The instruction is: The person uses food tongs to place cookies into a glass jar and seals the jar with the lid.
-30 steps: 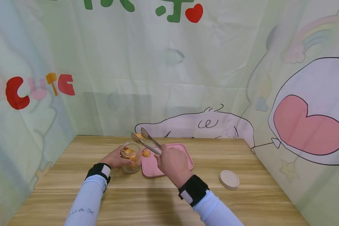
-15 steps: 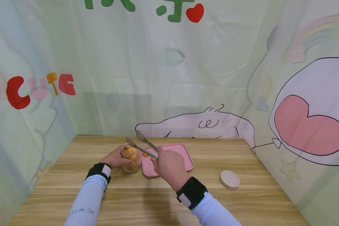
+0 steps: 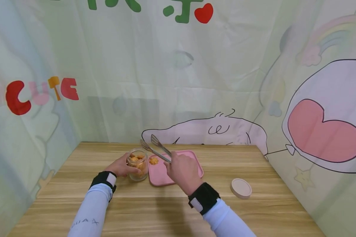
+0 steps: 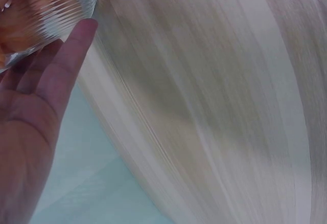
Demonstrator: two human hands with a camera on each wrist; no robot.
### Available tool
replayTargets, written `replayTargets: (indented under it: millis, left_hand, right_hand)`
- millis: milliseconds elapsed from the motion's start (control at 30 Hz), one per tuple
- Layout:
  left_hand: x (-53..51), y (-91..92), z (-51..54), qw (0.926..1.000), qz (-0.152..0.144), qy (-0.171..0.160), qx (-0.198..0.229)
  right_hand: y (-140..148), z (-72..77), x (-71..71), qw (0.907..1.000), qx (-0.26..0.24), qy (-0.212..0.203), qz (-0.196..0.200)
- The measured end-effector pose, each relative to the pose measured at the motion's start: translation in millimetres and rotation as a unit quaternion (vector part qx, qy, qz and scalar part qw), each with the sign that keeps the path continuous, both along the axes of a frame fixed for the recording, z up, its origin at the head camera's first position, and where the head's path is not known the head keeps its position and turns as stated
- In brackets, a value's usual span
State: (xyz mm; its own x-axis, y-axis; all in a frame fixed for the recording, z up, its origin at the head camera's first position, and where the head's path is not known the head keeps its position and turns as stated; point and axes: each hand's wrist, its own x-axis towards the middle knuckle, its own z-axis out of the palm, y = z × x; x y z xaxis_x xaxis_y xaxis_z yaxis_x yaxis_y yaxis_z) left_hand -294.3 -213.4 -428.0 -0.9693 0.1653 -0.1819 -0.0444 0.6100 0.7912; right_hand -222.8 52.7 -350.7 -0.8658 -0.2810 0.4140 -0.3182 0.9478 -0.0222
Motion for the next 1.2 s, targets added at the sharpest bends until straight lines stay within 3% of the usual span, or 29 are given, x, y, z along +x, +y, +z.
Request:
replayTargets:
  millis: [300,567,867,1100,1200]
  left_hand:
    - [2.2,0.8,2.5,1.0,0.003,-0.004,-0.007]
    - [4.1,1.9,3.6,1.0,0.006,-0.006,-0.004]
    - [3.7,2.5,2.5,1.0,0.0,0.001,-0.004]
    - [4.1,2.5,2.4,1.0,0.004,0.002,0.001]
    - [3.9,1.2,3.2,1.0,0.002,0.002,0.001]
  right_hand:
    - [11,-11.8,-15.9,0.9983,-0.015,-0.053,-0.016]
    - [13,-34.7,-26.2,0.9943,0.006,-0.09,-0.056]
    - [4,-56.7,-29.9,0.9885,0.012,-0.133,-0.071]
    - [-3,-70.9,-30.4,0.99,0.021,-0.126,-0.059]
    - [-5,-77.1,-29.8,0.9933,0.021,-0.102,-0.049]
